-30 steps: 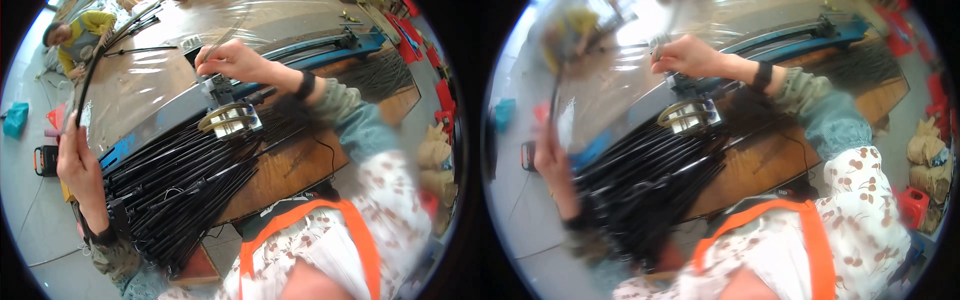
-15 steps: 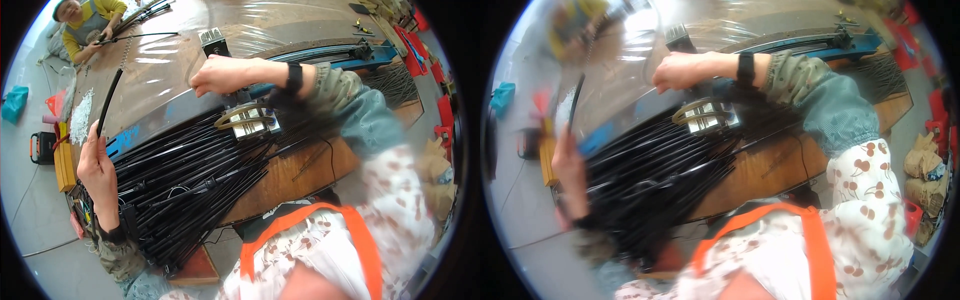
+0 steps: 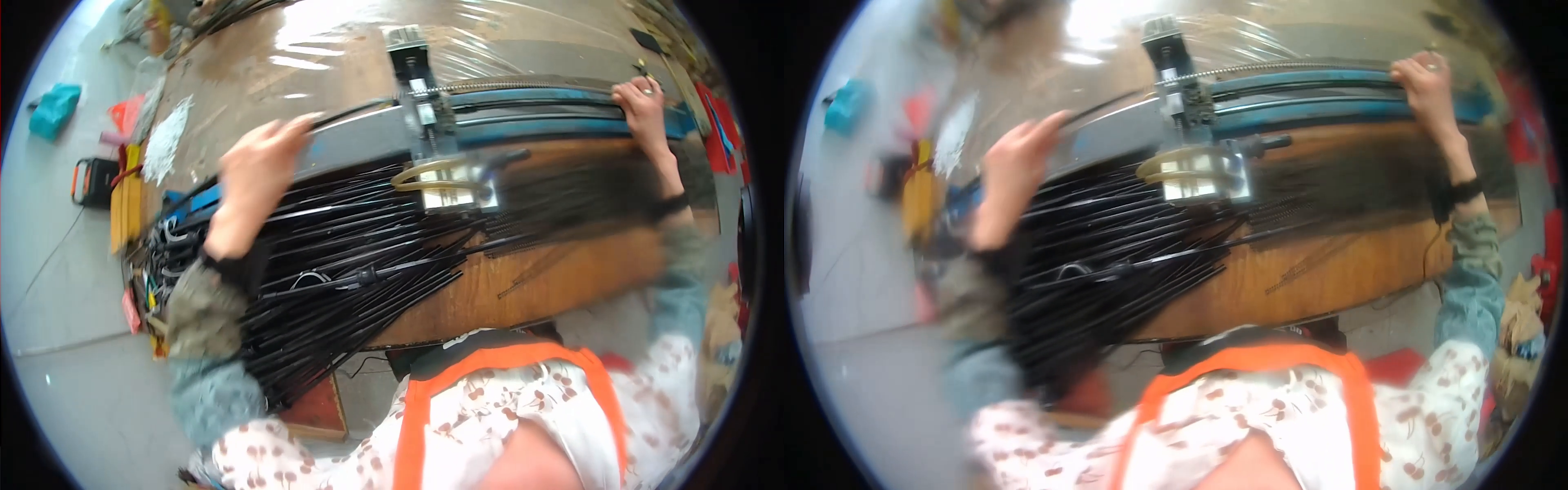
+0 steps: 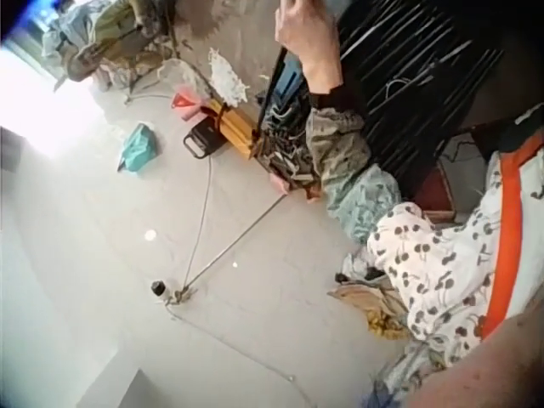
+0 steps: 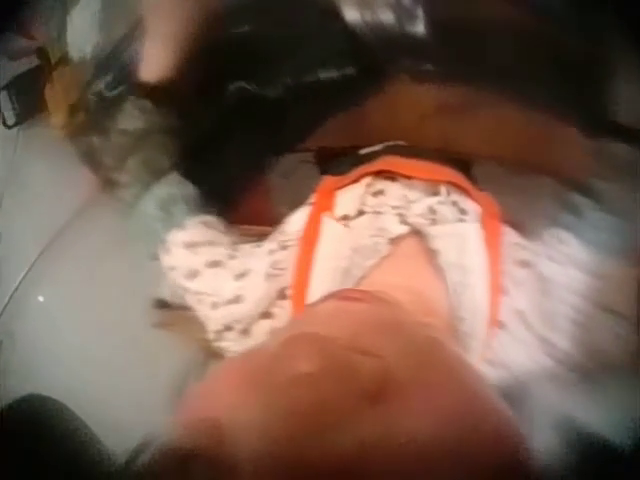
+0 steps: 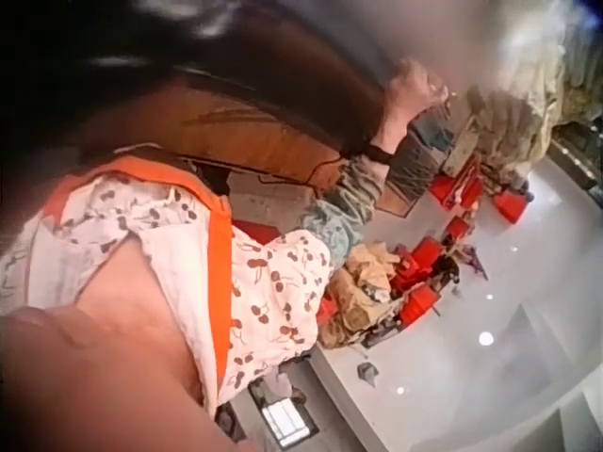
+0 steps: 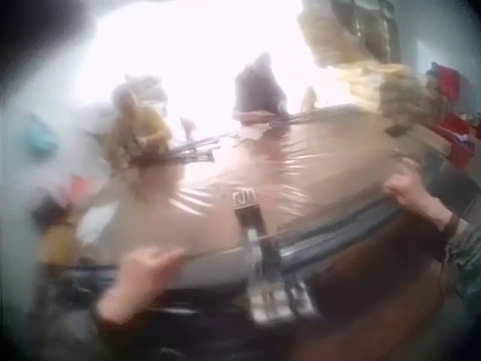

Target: The person is using a manual machine to bundle and process long black flexible metal rods on a fabrication floor.

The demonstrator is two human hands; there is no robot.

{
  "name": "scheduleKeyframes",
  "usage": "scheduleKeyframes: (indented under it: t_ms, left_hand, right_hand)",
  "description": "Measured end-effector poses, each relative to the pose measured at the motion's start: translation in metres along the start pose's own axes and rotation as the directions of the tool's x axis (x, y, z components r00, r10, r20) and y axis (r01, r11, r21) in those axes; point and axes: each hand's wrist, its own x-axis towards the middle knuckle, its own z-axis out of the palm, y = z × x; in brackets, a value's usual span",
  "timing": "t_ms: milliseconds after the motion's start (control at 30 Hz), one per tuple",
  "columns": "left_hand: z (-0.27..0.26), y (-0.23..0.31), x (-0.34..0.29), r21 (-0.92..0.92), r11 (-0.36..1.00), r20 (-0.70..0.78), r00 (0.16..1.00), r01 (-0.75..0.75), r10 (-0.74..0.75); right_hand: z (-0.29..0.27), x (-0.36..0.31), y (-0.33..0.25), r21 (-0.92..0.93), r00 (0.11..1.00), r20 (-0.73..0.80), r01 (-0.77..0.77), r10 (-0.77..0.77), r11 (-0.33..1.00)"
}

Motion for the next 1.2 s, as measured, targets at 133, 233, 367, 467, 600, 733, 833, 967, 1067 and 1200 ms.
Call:
scheduleKeyframes:
  t_ms: [133, 233, 367, 467, 600, 733, 833, 967, 1067, 1200]
  left_hand:
    - [0.046, 0.034, 0.051, -0.132, 0.977, -0.14, 0.979, -0.169, 0.15]
    - [0.063, 0.047, 0.048, -0.259, 0.958, -0.081, 0.991, -0.122, 0.104]
    - [0.071, 0.048, 0.047, -0.294, 0.951, -0.083, 0.994, -0.094, 0.073]
    - [0.072, 0.054, 0.05, -0.326, 0.943, -0.097, 0.995, -0.067, 0.037]
    - [0.078, 0.065, 0.052, -0.467, 0.884, -0.066, 0.995, 0.037, -0.076]
    - [0.08, 0.065, 0.045, -0.415, 0.91, -0.184, 0.977, 0.02, -0.105]
    - [0.079, 0.064, 0.041, -0.4, 0.916, -0.297, 0.95, -0.029, -0.1]
    - [0.078, 0.059, 0.051, -0.438, 0.896, -0.199, 0.98, -0.076, -0.014]
    - [0.072, 0.061, 0.055, -0.352, 0.933, 0.122, 0.992, 0.073, -0.032]
    - [0.069, 0.069, 0.058, -0.279, 0.957, 0.063, 0.996, 0.082, -0.067]
  right_hand:
    - [0.012, -0.019, 0.025, 0.153, 0.998, -0.052, -0.033, 0.041, 0.988]
    - [0.012, -0.014, 0.015, 0.124, 0.998, -0.04, -0.036, 0.041, 0.992]
    - [0.026, -0.016, 0.013, 0.217, 0.993, -0.11, -0.027, 0.052, 0.976]
    - [0.025, -0.018, 0.012, 0.221, 0.994, -0.093, -0.037, 0.059, 0.974]
    - [0.034, -0.017, 0.004, 0.262, 0.99, -0.113, -0.057, 0.09, 0.963]
    - [0.032, -0.015, -0.002, 0.281, 0.983, -0.121, -0.101, 0.14, 0.954]
    - [0.025, -0.016, 0.0, 0.259, 0.983, -0.091, -0.131, 0.16, 0.957]
    - [0.001, -0.022, -0.026, 0.117, 0.982, -0.187, 0.008, 0.014, 0.993]
    - [-0.023, 0.003, -0.101, 0.109, 0.973, -0.211, 0.117, -0.092, 0.987]
    - [-0.021, -0.026, -0.129, 0.288, 0.984, -0.164, 0.108, -0.062, 0.951]
